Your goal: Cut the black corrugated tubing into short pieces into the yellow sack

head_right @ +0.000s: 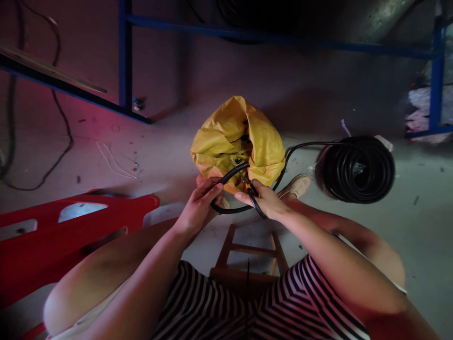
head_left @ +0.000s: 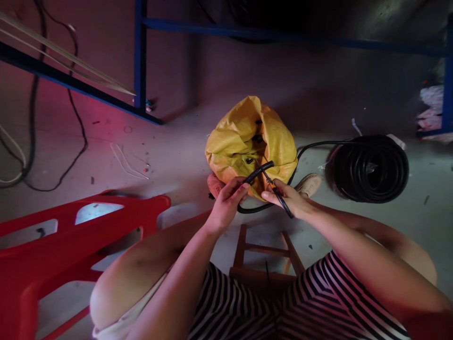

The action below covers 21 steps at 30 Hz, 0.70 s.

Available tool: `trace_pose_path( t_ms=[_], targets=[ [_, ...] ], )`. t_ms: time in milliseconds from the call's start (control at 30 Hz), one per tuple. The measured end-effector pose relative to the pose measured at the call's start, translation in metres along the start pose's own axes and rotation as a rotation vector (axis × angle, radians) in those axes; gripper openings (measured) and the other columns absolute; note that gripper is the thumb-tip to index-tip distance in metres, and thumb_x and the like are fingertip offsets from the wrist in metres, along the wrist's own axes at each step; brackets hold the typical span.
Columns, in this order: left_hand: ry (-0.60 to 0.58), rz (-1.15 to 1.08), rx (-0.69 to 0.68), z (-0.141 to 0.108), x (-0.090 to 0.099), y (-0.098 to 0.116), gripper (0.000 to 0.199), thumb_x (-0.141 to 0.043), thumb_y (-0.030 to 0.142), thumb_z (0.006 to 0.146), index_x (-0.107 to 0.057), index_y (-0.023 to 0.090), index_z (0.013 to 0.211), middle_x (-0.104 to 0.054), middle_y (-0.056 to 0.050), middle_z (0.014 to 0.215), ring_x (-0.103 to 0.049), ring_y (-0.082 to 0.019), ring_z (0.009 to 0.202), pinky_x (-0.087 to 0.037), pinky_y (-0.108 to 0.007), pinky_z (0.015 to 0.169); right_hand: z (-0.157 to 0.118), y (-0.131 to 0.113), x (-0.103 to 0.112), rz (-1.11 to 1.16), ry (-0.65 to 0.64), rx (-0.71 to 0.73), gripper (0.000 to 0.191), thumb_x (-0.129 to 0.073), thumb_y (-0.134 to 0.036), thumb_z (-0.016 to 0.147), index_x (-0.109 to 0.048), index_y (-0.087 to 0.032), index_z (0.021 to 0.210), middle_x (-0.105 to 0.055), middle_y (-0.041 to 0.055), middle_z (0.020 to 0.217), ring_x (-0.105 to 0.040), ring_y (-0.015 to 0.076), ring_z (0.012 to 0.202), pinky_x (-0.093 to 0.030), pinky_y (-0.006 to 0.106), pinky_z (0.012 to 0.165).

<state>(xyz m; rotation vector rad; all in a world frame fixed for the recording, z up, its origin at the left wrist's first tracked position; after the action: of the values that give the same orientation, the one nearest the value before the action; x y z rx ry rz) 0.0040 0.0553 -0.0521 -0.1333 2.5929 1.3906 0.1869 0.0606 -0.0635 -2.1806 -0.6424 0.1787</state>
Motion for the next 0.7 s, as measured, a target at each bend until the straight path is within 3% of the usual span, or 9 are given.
trace_pose_path(
  t_ms=[233,467,700],
  targets=[
    [-0.015,-0.002,0.022,0.0,0.0,0.001,0.029,-0.069,0.047,0.093,-0.067,0.018,0.098,-0.042,0.006,0.064,-0.036,-0.01,0.06,-0.028,-0.026,0.059,0.0,0.0,-0.002,-0.009,-0.026,0.002,0.055,-0.068,-0.074,0.083,-0.058,-0.022,0.094,-0.059,-0.0005,0.083,-0.055,0.0187,0.079,-0.04,0.029,0.07],
    [0.028,-0.035,0.126,0.0,0.007,-0.001,0.029,-0.074,0.044,0.085,-0.065,0.016,0.089,-0.041,0.006,0.059,-0.035,-0.008,0.054,-0.025,-0.024,0.053,0.003,0.002,-0.006,-0.11,-0.044,-0.005,0.064,-0.057,-0.085,0.083,-0.051,-0.022,0.077,-0.051,-0.0013,0.067,-0.048,0.0161,0.064,-0.032,0.027,0.058],
    [0.064,-0.038,0.218,-0.001,0.017,-0.02,0.032,-0.077,0.046,0.08,-0.064,0.018,0.087,-0.042,0.007,0.055,-0.034,-0.007,0.048,-0.026,-0.022,0.048,0.005,0.018,-0.019,-0.062,-0.122,-0.114,0.069,-0.055,-0.09,0.08,-0.052,-0.021,0.078,-0.055,-0.0025,0.056,-0.051,0.0131,0.051,-0.036,0.024,0.05]
  ],
)
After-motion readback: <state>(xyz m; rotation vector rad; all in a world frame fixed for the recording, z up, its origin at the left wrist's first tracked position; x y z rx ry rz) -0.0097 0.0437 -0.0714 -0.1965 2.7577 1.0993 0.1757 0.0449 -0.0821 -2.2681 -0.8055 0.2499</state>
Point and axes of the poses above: each hand's wrist, its own z-axis towards the middle knuckle, its own x-axis out of the back of the hand, y = z × x, the point moved 7 cm from there along z, towards the middle knuckle
